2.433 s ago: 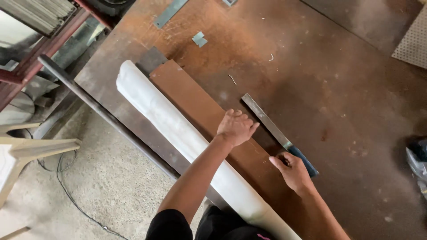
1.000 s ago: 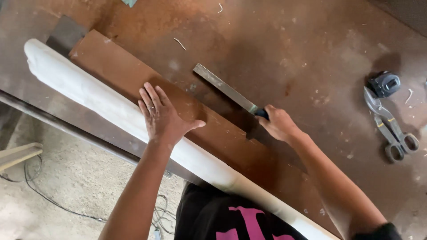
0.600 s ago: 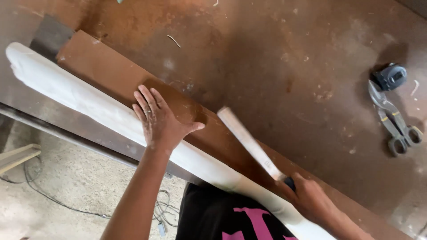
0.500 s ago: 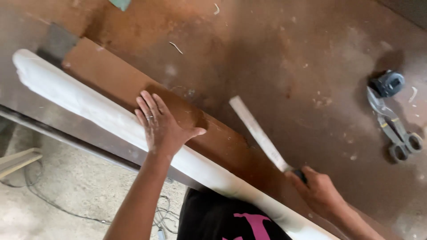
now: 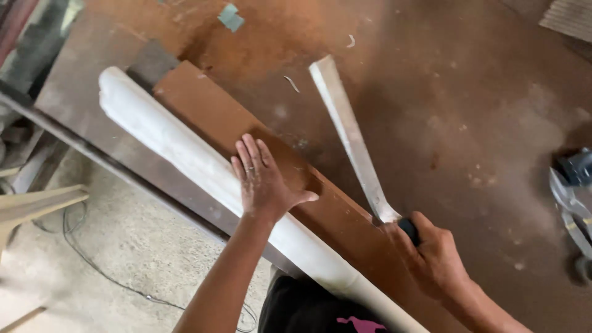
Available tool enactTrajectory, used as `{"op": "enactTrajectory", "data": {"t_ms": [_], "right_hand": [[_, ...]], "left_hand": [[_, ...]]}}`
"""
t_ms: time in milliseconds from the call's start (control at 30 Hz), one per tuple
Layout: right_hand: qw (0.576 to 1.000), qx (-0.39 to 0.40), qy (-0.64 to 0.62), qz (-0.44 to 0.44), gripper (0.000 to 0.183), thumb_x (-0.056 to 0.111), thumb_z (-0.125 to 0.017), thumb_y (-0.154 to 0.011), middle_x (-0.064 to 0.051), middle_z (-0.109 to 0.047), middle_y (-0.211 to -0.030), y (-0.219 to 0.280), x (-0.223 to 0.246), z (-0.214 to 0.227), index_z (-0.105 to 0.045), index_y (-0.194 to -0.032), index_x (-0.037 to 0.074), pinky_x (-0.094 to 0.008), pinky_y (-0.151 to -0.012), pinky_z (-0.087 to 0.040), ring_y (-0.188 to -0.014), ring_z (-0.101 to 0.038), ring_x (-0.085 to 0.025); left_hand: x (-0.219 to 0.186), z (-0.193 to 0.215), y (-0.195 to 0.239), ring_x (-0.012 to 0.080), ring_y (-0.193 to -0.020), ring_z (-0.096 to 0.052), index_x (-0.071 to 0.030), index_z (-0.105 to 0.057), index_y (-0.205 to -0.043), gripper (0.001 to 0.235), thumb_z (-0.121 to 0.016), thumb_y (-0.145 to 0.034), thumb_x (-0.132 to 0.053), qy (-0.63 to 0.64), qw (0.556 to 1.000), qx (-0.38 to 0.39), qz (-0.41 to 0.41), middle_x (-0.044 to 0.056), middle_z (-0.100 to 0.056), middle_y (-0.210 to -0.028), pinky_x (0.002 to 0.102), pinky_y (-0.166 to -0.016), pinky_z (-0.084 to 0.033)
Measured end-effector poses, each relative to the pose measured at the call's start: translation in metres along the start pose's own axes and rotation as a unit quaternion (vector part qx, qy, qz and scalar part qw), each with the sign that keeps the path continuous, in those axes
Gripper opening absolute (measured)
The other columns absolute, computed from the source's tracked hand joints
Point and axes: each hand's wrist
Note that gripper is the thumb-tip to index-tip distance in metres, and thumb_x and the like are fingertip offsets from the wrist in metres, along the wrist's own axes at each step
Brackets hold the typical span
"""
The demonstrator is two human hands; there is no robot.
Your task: Filing the edges of a metal strip on a workbench.
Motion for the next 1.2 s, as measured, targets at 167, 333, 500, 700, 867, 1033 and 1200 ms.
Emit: {"op": "enactTrajectory", "data": {"t_ms": [167, 333, 500, 700, 867, 1033, 1200], "right_hand": [[0.989, 0.097, 0.107, -0.021, 0.041, 0.040, -0.067, -0.094, -0.012, -0.074, -0.064, -0.047, -0.009, -0.037, -0.070, -0.086, 0.001, -0.037, -0.053, -0.053, -0.049, -0.063, -0.022], [0.992, 0.023, 0.124, -0.021, 0.066, 0.062, -0.083, -0.072, -0.023, -0.070, -0.073, -0.081, 0.041, -0.041, -0.063, -0.086, 0.000, -0.049, -0.069, -0.054, -0.079, -0.073, -0.039], [0.990, 0.024, 0.137, 0.027, 0.071, 0.057, -0.093, -0.061, -0.025, -0.066, -0.074, -0.120, 0.044, -0.058, -0.065, -0.085, -0.003, -0.047, -0.068, -0.053, -0.078, -0.072, -0.040], [0.989, 0.023, 0.142, 0.037, 0.068, 0.059, -0.093, -0.062, -0.021, -0.061, -0.065, -0.114, 0.051, -0.057, -0.064, -0.077, 0.000, -0.044, -0.062, -0.050, -0.068, -0.070, -0.037], [0.991, -0.023, 0.075, 0.107, 0.046, 0.055, -0.079, -0.083, -0.013, -0.059, -0.057, -0.105, 0.064, -0.040, -0.064, -0.075, 0.012, -0.037, -0.053, -0.047, -0.056, -0.066, -0.025], [0.975, -0.007, 0.159, 0.152, 0.053, 0.060, -0.069, -0.088, -0.018, -0.061, -0.057, -0.129, 0.067, -0.059, -0.057, -0.078, 0.008, -0.046, -0.053, -0.048, -0.057, -0.067, -0.038], [0.983, 0.002, 0.124, 0.135, 0.060, 0.061, -0.063, -0.093, -0.009, -0.053, -0.048, -0.168, 0.079, -0.046, -0.053, -0.065, 0.009, -0.041, -0.047, -0.043, -0.046, -0.057, -0.026]], "left_hand": [[-0.007, 0.022, -0.001, 0.0527, -0.152, -0.003, 0.018, -0.013, -0.153, 0.178, -0.085, -0.045, -0.104, 0.036, 0.999, -0.002, 0.006, 0.043, -0.004, -0.161, 0.059, -0.120, -0.008], [-0.009, 0.069, 0.005, 0.0479, -0.155, 0.009, 0.008, 0.002, -0.159, 0.167, -0.088, -0.050, -0.079, 0.134, 0.980, 0.144, 0.043, 0.031, 0.011, -0.167, 0.061, -0.124, 0.003], [0.017, 0.066, 0.000, 0.0451, -0.157, 0.005, 0.005, -0.002, -0.161, 0.156, -0.086, -0.057, -0.075, 0.123, 0.985, 0.115, 0.030, 0.027, 0.006, -0.169, 0.063, -0.124, -0.002], [0.073, 0.080, -0.039, 0.0346, -0.159, -0.001, 0.001, -0.007, -0.163, 0.158, -0.085, -0.051, -0.080, 0.117, 0.981, 0.111, 0.109, 0.020, 0.001, -0.172, 0.061, -0.125, -0.004], [0.065, 0.084, -0.040, 0.0324, -0.159, -0.001, 0.001, -0.008, -0.162, 0.156, -0.085, -0.053, -0.079, 0.091, 0.983, 0.117, 0.104, 0.019, 0.000, -0.172, 0.067, -0.123, -0.009], [0.070, 0.085, -0.045, 0.0305, -0.160, 0.001, 0.000, -0.006, -0.163, 0.156, -0.087, -0.052, -0.074, 0.104, 0.979, 0.124, 0.120, 0.018, 0.002, -0.172, 0.070, -0.121, -0.008], [0.071, 0.094, -0.041, 0.0327, -0.159, 0.001, 0.001, -0.005, -0.163, 0.154, -0.087, -0.056, -0.074, 0.094, 0.981, 0.124, 0.113, 0.019, 0.003, -0.172, 0.070, -0.121, -0.013]]}}
Point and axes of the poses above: each hand's wrist, its own y-axis away from the middle knuckle, its own z-axis out of the back of the hand, x = y × z
